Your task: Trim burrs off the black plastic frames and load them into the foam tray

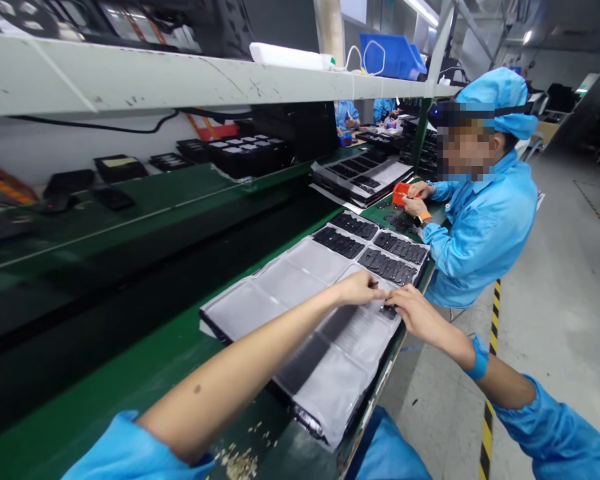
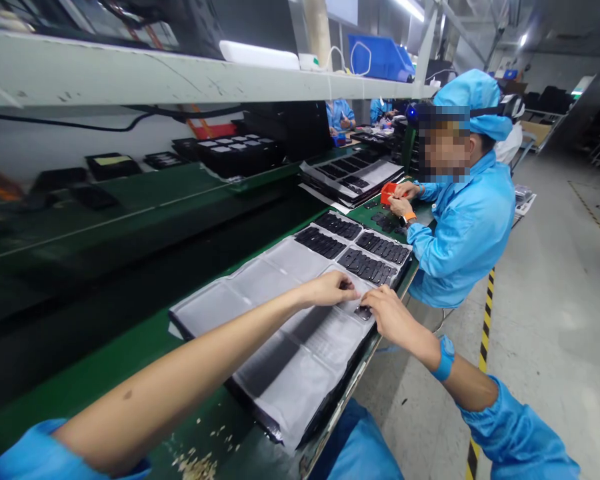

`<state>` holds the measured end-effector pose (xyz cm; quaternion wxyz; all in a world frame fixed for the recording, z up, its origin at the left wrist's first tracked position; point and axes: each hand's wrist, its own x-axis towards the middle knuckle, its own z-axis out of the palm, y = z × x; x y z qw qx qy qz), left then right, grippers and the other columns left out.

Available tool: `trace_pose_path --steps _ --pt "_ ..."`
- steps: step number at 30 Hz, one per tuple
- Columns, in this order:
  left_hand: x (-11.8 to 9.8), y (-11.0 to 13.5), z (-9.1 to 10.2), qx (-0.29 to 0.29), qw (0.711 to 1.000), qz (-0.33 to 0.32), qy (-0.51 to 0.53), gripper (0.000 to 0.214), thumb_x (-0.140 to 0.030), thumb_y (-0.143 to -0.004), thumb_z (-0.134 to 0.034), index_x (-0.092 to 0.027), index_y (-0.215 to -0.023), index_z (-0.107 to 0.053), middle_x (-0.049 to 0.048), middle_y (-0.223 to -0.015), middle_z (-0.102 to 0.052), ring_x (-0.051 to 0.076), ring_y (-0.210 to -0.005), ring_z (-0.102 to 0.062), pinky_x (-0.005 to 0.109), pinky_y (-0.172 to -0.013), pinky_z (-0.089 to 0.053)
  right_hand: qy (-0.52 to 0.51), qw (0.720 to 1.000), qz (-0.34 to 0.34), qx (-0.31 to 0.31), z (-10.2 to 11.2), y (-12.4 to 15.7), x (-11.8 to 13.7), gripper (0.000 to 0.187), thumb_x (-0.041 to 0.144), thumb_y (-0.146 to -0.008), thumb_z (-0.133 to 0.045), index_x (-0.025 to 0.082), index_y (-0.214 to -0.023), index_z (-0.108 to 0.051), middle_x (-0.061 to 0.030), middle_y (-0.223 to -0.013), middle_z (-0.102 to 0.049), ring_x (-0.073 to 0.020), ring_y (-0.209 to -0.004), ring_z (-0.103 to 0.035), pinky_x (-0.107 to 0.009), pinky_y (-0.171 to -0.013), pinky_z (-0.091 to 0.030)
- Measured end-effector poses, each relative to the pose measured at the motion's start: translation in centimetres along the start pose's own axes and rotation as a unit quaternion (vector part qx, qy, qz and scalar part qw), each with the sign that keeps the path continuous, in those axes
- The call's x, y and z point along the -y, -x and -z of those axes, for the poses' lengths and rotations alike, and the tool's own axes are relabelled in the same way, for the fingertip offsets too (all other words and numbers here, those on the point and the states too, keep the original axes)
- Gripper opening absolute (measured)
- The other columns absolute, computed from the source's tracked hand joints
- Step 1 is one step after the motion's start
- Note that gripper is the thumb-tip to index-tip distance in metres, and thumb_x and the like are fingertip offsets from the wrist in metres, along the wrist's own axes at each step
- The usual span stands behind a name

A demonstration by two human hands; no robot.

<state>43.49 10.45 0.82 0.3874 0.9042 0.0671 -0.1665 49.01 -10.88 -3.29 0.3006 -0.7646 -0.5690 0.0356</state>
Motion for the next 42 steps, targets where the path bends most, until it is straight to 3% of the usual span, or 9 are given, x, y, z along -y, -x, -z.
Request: trace_pose_path --steps 4,9,18,27,31,37,42 --pt "0.0 0.0 -0.1 -0.008 0.999 0.004 0.048 0.031 -0.038 -0.102 -0.067 -0.015 -0.123 -0.067 0.008 -0.119 -0.071 0.023 -0.1 -0.072 0.042 -0.085 -0.063 -0.009 1.0 0.021 0.001 0.4 0.7 0.0 0.039 -0.003 -0.093 -0.054 0.024 -0.108 -0.077 -0.0095 -0.118 -0.077 -0.0268 -0.106 -0.066 -0.046 -0.097 -0.053" --pt "-0.9 -0.7 -2.2 -0.022 0.997 -0.008 0.078 0.033 -0.037 -0.101 -0.067 -0.015 -0.126 -0.067 0.0087 -0.125 -0.07 0.026 -0.105 -0.071 0.044 -0.089 -0.062 -0.011 0.999 -0.001 -0.042 0.9 1.2 -0.9 0.04 -0.003 -0.094 -0.052 0.024 -0.111 -0.077 -0.0101 -0.114 -0.077 -0.027 -0.106 -0.068 -0.048 -0.097 -0.054" --pt "-1.1 -2.4 -4.4 -0.115 0.993 -0.017 0.007 0.034 -0.034 -0.101 -0.068 -0.017 -0.13 -0.065 0.0107 -0.131 -0.067 0.026 -0.111 -0.069 0.048 -0.094 -0.06 -0.014 0.995 -0.041 -0.093 0.4 1.7 -2.1 0.035 -0.001 -0.093 -0.055 0.024 -0.107 -0.074 -0.0094 -0.11 -0.077 -0.0276 -0.105 -0.066 -0.047 -0.094 -0.056" --pt "-1.4 -2.8 -3.1 -0.069 0.989 -0.093 -0.096 0.03 -0.034 -0.101 -0.067 -0.018 -0.127 -0.067 0.01 -0.129 -0.069 0.025 -0.109 -0.07 0.046 -0.094 -0.061 -0.003 0.994 -0.056 -0.097 0.1 1.5 -2.3 0.028 0.003 -0.092 -0.059 0.024 -0.104 -0.074 -0.0086 -0.105 -0.077 -0.028 -0.101 -0.066 -0.046 -0.092 -0.055" --pt "-1.3 -2.4 -3.4 -0.081 0.982 -0.112 -0.131 0.029 -0.034 -0.101 -0.067 -0.018 -0.126 -0.068 0.0102 -0.131 -0.068 0.025 -0.112 -0.069 0.047 -0.096 -0.06 0.006 0.994 -0.054 -0.095 0.0 1.5 -2.3 0.027 0.003 -0.093 -0.059 0.023 -0.104 -0.073 -0.0092 -0.107 -0.076 -0.0282 -0.102 -0.066 -0.046 -0.093 -0.054" --pt "-0.5 -0.7 -4.4 -0.143 0.972 -0.083 -0.169 0.032 -0.033 -0.1 -0.069 -0.017 -0.127 -0.066 0.0108 -0.133 -0.067 0.027 -0.115 -0.068 0.05 -0.097 -0.059 0.031 0.995 -0.047 -0.085 -0.1 1.6 -2.1 0.029 0.001 -0.095 -0.054 0.021 -0.104 -0.073 -0.0101 -0.108 -0.074 -0.0271 -0.102 -0.064 -0.044 -0.093 -0.053" --pt "-1.2 0.2 -4.3 -0.141 0.97 -0.046 -0.191 0.031 -0.034 -0.101 -0.068 -0.016 -0.126 -0.067 0.0097 -0.126 -0.07 0.025 -0.108 -0.071 0.047 -0.093 -0.061 0.064 0.996 -0.034 -0.051 0.0 1.5 -1.6 0.036 -0.005 -0.093 -0.048 0.019 -0.103 -0.074 -0.0117 -0.11 -0.073 -0.028 -0.104 -0.06 -0.043 -0.094 -0.05"
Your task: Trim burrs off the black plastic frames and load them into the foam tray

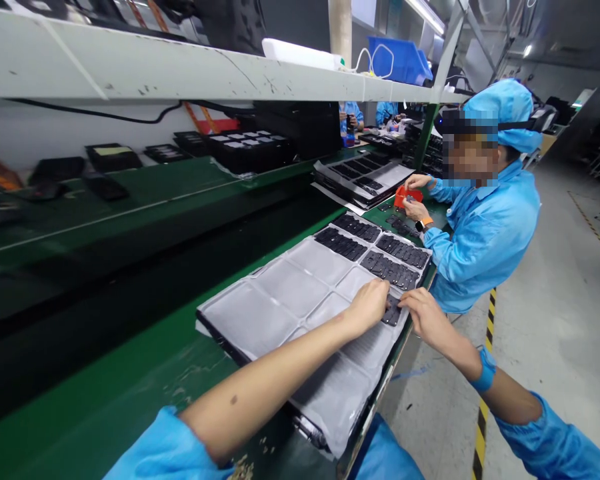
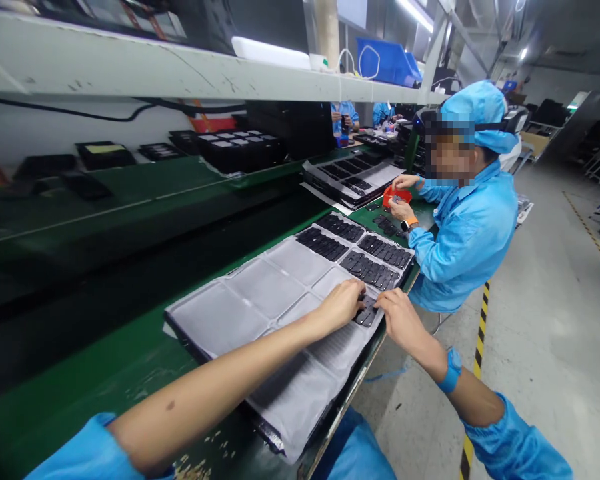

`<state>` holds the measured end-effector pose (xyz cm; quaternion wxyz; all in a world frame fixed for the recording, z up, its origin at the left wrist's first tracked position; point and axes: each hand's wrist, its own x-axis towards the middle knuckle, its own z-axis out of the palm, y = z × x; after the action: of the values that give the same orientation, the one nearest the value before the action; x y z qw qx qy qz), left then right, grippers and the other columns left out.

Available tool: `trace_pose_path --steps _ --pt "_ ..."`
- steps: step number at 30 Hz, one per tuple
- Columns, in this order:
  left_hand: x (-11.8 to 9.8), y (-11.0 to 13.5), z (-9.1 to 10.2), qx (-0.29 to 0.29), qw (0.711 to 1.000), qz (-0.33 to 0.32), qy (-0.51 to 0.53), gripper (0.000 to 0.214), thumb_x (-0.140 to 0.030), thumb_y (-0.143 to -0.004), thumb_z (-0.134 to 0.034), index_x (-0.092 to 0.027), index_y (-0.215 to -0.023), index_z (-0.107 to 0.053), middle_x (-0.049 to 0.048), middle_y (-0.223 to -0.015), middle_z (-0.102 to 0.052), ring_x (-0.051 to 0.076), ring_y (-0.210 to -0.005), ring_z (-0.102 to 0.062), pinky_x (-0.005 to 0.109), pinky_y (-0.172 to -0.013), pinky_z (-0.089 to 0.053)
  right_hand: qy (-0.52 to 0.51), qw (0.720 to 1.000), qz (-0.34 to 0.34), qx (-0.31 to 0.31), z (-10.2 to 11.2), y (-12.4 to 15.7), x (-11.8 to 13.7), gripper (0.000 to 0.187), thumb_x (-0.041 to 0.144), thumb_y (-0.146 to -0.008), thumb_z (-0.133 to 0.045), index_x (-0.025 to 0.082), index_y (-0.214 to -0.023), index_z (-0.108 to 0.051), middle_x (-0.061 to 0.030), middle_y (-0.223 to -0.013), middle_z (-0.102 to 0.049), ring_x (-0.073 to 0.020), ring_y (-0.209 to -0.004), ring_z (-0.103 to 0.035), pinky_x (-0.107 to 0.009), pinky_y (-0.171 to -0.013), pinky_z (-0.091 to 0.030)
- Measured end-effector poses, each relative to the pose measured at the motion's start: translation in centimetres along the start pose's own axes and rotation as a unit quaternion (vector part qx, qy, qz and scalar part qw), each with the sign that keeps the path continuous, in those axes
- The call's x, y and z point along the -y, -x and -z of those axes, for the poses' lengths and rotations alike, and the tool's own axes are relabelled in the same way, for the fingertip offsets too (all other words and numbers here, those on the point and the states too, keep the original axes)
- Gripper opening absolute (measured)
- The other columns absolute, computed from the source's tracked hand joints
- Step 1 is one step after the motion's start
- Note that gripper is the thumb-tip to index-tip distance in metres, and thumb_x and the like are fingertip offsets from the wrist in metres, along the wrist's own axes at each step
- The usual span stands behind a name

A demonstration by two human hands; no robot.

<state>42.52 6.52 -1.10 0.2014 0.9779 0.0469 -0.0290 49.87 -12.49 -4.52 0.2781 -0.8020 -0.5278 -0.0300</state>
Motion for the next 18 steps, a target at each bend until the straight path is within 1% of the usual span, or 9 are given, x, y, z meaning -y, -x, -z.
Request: trace_pose_path --steps 7,13,18 --pt "-1.8 0.9 1.4 0.009 0.999 0.04 -0.031 0.032 -0.034 -0.101 -0.068 -0.017 -0.127 -0.066 0.01 -0.127 -0.069 0.025 -0.109 -0.07 0.047 -0.093 -0.061 0.046 0.998 0.008 0.034 1.0 -0.6 0.7 0.039 -0.008 -0.089 -0.043 0.018 -0.102 -0.07 -0.0115 -0.098 -0.07 -0.0286 -0.099 -0.054 -0.04 -0.087 -0.047" --pt "-1.9 1.1 1.8 0.021 0.997 0.059 -0.04 0.032 -0.034 -0.101 -0.068 -0.016 -0.128 -0.066 0.0101 -0.127 -0.069 0.025 -0.108 -0.071 0.046 -0.092 -0.061 0.064 0.994 0.046 0.079 1.0 -0.9 1.0 0.037 -0.009 -0.086 -0.047 0.019 -0.092 -0.07 -0.0088 -0.093 -0.072 -0.0271 -0.099 -0.055 -0.037 -0.085 -0.044" --pt "-1.9 0.8 1.9 0.026 0.998 0.051 -0.038 0.033 -0.035 -0.101 -0.068 -0.017 -0.129 -0.065 0.0103 -0.128 -0.069 0.025 -0.109 -0.07 0.047 -0.093 -0.061 0.087 0.991 0.052 0.088 1.0 -1.1 0.3 0.039 -0.011 -0.077 -0.047 0.02 -0.087 -0.068 -0.008 -0.087 -0.071 -0.0267 -0.095 -0.055 -0.036 -0.08 -0.044"
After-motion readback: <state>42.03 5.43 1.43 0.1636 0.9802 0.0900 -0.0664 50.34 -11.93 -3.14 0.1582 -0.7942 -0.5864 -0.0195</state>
